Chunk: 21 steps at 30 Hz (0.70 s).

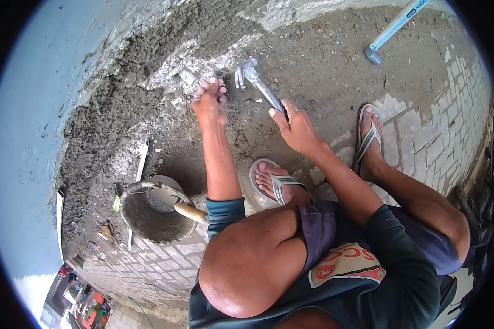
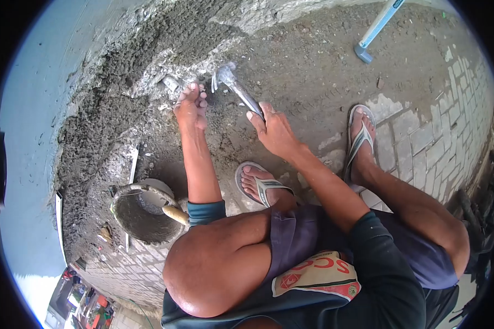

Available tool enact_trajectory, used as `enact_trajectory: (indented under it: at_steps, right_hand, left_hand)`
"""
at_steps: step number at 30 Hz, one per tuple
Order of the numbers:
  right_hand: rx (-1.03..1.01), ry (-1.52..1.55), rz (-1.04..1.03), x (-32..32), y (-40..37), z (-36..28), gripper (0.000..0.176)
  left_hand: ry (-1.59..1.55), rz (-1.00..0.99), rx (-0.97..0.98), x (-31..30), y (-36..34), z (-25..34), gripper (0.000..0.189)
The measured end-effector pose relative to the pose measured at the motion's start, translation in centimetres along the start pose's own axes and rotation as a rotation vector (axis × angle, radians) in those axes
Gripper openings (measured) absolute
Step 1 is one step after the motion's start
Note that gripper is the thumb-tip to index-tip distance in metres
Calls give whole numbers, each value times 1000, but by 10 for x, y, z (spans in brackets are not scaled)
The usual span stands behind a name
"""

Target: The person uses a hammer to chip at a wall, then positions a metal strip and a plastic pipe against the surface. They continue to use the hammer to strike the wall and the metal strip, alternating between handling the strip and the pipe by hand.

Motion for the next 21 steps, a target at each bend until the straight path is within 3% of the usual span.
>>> enact_trajectory:
  at_steps: [2, 4, 7, 9, 12, 16, 21]
  right_hand:
    - [-63, 254, 35, -13, 4, -6, 42]
    - [-47, 300, 57, -13, 9, -3, 45]
    - [119, 592, -78, -1, 11, -3, 45]
    - [268, 1123, -274, 12, -2, -16, 46]
    - [276, 1329, -314, 45, -10, -28, 46]
    - [396, 1295, -539, 85, 3, -31, 49]
    - [372, 1347, -430, 85, 4, -34, 48]
  left_hand:
    - [-60, 79, -9, 3, 5, -5, 4]
    - [-59, 63, 0, 4, 14, -10, 2]
    - [-113, 51, -7, 8, 22, -15, 3]
    - [-166, 47, -20, 7, 22, -19, 5]
    - [-277, 9, -81, 6, 27, -22, 5]
    - [-321, -22, -153, 12, 33, -20, 5]
    - [-338, 10, -171, 6, 39, -11, 5]
Point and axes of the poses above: each hand's wrist, its own y-axis towards the middle knuckle, its own x-axis out of the palm, z = x × y, the point moved 4 cm from there along y, towards the middle knuckle, and after that the axes turned 13 degrees about x, right-handed, at the moved point
